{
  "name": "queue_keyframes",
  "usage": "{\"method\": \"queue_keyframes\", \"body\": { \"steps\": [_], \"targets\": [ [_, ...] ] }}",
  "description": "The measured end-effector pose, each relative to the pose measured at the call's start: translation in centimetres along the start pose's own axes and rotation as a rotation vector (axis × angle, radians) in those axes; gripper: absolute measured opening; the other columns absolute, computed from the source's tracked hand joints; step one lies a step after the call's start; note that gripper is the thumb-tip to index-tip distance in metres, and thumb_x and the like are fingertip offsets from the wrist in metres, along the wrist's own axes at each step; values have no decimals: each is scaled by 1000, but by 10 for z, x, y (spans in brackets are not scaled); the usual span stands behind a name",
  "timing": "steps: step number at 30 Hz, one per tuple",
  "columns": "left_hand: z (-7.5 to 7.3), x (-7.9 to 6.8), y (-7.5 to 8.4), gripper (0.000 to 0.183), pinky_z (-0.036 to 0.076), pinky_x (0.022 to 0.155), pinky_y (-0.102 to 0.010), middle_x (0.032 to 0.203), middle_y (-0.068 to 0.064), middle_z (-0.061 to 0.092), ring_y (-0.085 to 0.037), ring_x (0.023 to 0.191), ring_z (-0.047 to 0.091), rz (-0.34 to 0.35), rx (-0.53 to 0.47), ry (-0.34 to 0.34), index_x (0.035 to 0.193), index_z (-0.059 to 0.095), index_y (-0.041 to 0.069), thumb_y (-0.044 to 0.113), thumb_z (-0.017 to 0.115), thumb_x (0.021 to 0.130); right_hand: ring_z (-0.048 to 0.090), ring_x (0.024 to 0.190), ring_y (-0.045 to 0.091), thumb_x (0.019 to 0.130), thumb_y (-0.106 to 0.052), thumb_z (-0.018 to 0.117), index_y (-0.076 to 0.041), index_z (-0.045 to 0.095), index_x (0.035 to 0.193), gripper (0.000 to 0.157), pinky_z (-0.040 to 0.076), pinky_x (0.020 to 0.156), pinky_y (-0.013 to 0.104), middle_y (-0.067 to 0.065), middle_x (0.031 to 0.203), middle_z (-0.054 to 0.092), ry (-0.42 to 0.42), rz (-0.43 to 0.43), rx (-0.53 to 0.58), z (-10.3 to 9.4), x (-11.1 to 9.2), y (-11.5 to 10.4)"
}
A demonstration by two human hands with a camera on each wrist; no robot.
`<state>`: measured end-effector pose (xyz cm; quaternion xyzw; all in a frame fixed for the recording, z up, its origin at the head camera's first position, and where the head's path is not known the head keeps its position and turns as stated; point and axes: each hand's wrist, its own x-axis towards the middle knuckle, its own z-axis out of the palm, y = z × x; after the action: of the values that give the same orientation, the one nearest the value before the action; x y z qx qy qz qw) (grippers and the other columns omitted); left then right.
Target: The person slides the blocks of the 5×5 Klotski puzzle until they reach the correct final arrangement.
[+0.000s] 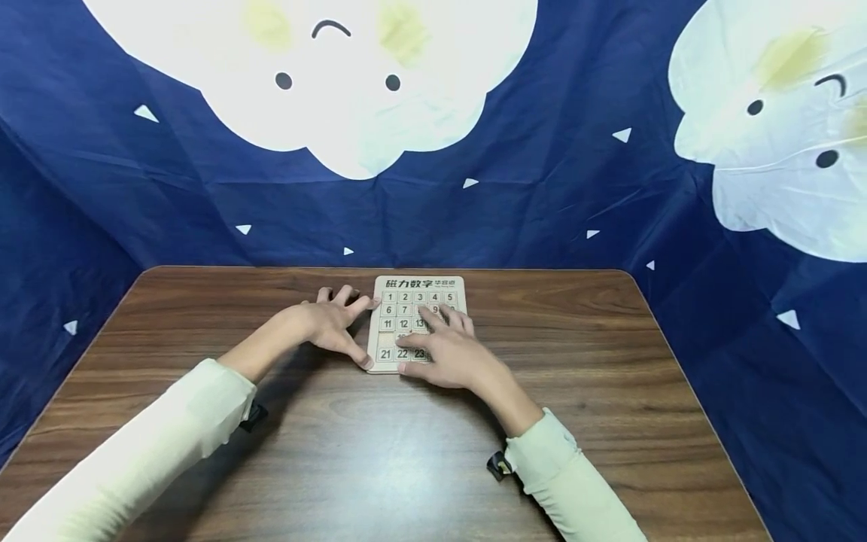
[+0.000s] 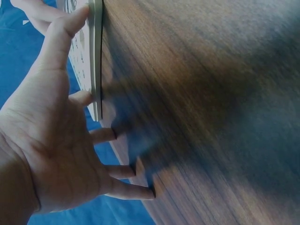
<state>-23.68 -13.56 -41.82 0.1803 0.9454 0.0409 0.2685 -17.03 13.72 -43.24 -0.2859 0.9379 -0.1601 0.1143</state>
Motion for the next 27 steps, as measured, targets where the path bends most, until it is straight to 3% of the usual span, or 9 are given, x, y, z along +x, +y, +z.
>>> {"method": "queue_keyframes", "body": {
  "steps": [5,13,20,23,27],
  "targets": [
    [-1,-3,-1,129,33,117,-94,180,-21,25,-69,165,19,2,5,5,177,24,35,85,85,75,19,172,57,107,-60,70,-32,71,153,54,15,136,79,21,186,28,29,-6,6,-4,3,1],
    [2,0,-3,131,29,118,-96,182,-23,22,-72,165,16,9,2,7,178,23,33,86,84,76,10,174,56,107,-70,63,-44,51,169,68,11,140,75,15,192,9,-31,44,-4,7,27,-12],
    [2,1,-1,133,31,117,-96,182,-22,22,-69,165,18,9,1,-4,179,21,33,86,84,75,6,175,55,106,-73,62,-45,55,166,67,7,140,76,15,191,12,-97,25,5,4,13,-16],
    [2,1,-1,133,30,117,-96,181,-22,23,-70,165,18,8,2,-1,179,20,32,85,84,76,8,175,55,106,-72,63,-41,59,164,66,7,139,77,16,190,15,-73,18,16,-1,8,-13],
    [3,2,-2,133,30,117,-96,181,-21,23,-69,165,18,13,-2,1,180,20,33,85,85,76,14,173,56,107,-68,65,-34,63,162,64,12,138,77,20,189,21,11,69,9,-5,12,-2]
  ]
}}
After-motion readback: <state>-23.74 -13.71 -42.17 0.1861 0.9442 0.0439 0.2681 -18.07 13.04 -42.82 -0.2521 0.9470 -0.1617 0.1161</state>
